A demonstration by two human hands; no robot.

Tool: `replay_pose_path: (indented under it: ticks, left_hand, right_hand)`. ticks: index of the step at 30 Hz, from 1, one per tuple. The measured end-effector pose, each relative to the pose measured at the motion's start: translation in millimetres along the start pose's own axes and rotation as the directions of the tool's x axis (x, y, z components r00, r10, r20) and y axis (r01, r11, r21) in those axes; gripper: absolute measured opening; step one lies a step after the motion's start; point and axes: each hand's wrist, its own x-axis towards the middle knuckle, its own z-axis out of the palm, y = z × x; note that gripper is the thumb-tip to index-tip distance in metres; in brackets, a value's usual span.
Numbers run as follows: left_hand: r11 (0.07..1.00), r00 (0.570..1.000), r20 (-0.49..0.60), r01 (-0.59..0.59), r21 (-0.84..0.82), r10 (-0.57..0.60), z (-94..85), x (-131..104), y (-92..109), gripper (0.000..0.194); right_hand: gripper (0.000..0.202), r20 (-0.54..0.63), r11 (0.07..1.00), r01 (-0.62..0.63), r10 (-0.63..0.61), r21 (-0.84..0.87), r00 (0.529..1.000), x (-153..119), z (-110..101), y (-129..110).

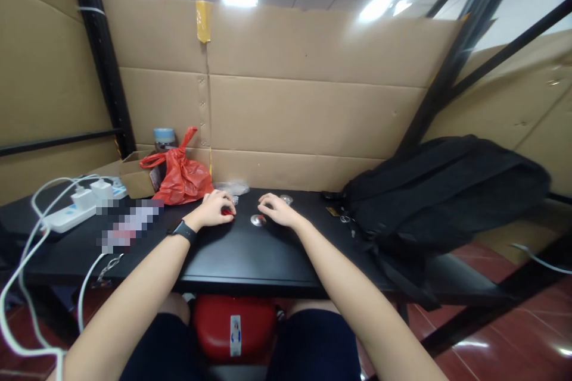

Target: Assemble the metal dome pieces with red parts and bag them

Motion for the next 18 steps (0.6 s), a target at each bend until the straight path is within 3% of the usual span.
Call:
replay_pose_path:
  ticks: [2, 4, 7, 12, 16, 18]
  left_hand:
    - [1.0, 1.0, 0.023, 0.002, 0.009, -0.002, -0.3, -2, -2, 0.019]
    - [1.0, 0.999, 0.032, -0.012, 0.017, 0.011, 1.7, -1, -3, 0.02]
    - [0.999, 0.999, 0.035, -0.017, 0.052, 0.016, 6.7, 2, -4, 0.012]
    - [0.996, 0.999, 0.031, 0.006, 0.092, -0.009, 11.1, 6, -5, 0.008]
    - [0.995, 1.0, 0.014, -0.004, 0.098, 0.002, 10.1, 5, -7, 0.017]
    - [0.994, 1.0, 0.025, -0.006, 0.106, 0.003, 10.5, 5, -7, 0.012]
  right_hand:
    - [0.018, -0.127, 0.984, -0.143, 0.129, -0.107, 0.984, 1, -1, 11]
    - [0.022, -0.263, 0.924, -0.314, 0.254, -0.22, 0.931, 0, -5, 25]
    - [0.029, -0.344, 0.846, -0.472, 0.378, -0.249, 0.859, -6, -11, 50]
    - [0.021, -0.305, 0.843, -0.515, 0.455, -0.156, 0.837, -15, -18, 80]
    - [0.021, -0.311, 0.86, -0.499, 0.448, -0.104, 0.838, -14, -18, 88]
    - [0.019, -0.324, 0.867, -0.492, 0.444, -0.079, 0.835, -12, -16, 90]
